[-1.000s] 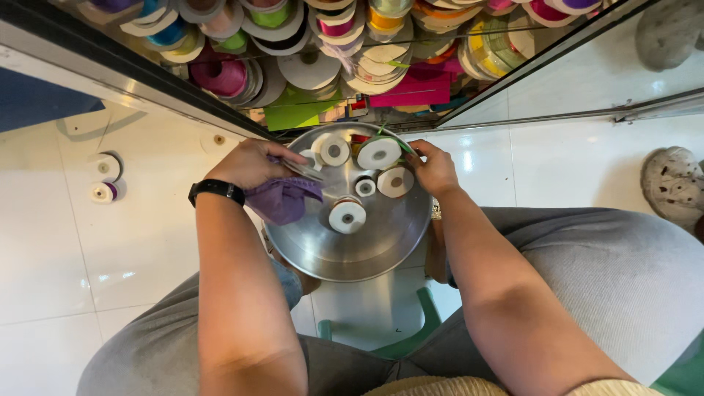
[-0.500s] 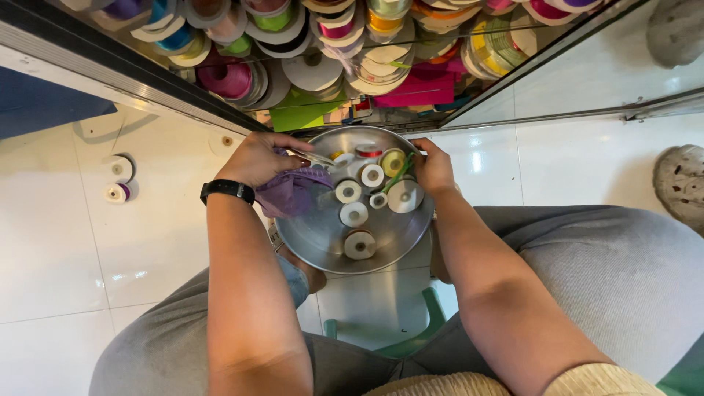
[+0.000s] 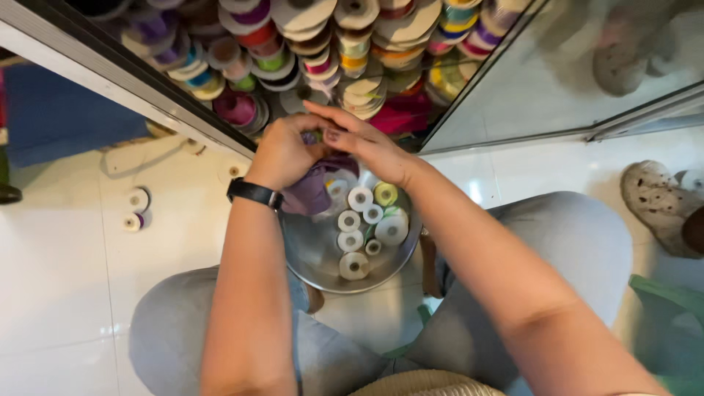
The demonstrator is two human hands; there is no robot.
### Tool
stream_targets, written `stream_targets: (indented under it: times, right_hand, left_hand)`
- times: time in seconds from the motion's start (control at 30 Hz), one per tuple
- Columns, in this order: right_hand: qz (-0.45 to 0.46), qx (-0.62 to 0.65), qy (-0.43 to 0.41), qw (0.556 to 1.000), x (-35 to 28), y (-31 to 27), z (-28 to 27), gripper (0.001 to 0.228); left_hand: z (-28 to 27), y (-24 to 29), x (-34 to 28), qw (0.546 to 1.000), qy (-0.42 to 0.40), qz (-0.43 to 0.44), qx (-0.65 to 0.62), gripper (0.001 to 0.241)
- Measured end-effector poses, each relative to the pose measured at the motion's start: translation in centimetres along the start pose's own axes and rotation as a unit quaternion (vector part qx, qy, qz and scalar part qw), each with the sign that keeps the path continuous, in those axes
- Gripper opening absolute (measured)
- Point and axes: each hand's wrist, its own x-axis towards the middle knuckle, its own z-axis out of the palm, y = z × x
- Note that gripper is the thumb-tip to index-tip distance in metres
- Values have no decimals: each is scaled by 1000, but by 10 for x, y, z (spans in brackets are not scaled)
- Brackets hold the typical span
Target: The person sits on the floor and wipes multiple ribbon spools with a purple cloth. They pick up spools from a glass cabinet and the floor, wipe them, and place them into a metal bowl.
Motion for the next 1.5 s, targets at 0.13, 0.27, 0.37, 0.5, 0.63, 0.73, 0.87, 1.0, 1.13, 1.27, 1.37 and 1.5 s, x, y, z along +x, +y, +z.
stream_targets:
  times: [0.13, 0.27, 0.37, 0.5, 0.63, 0.73, 0.87, 1.0, 1.13, 1.27, 1.37, 1.5]
  right_hand:
    - [-72, -4, 66, 995, -10, -56, 9, 53]
    - [-33, 93, 160, 982, -34, -75, 11, 76]
    - [-38, 194, 126, 972, -43, -81, 8, 71]
    - [-57, 290, 104, 950, -54, -86, 10, 60]
    - [-66, 254, 117, 958, -56, -91, 7, 66]
    - [-48, 267, 115, 956, -56, -93, 8, 67]
    - [-32, 244, 121, 962, -53, -93, 10, 72]
    - [27, 161, 122, 979, -51, -79, 4, 77]
    - [35, 287, 178, 941, -45, -45, -4, 78]
    - [73, 423, 171, 887, -39, -36, 8, 66]
    - [84, 436, 223, 868, -41, -52, 35, 44]
    - [68, 472, 235, 847, -44, -26, 20, 42]
  left_hand:
    - [-21, 98, -25, 990, 128, 40, -46, 57]
    - [-4, 148, -61, 971, 160, 82, -158, 63]
    - [2, 152, -75, 960, 192, 141, -143, 48]
    - [0, 147, -82, 954, 177, 181, -160, 26]
    - [-3, 145, -79, 952, 126, 166, -225, 28]
    - [-8, 140, -79, 951, 98, 129, -265, 32]
    - [-14, 137, -78, 955, 87, 107, -262, 36]
    - [-16, 131, -74, 972, 102, 79, -198, 30]
    - [-13, 134, -70, 967, 120, 117, -190, 13]
    - [-6, 123, -62, 923, 275, 102, -247, 22]
    - [29, 139, -86, 917, 288, 186, -203, 31]
    - [68, 109, -79, 945, 221, 215, -110, 44]
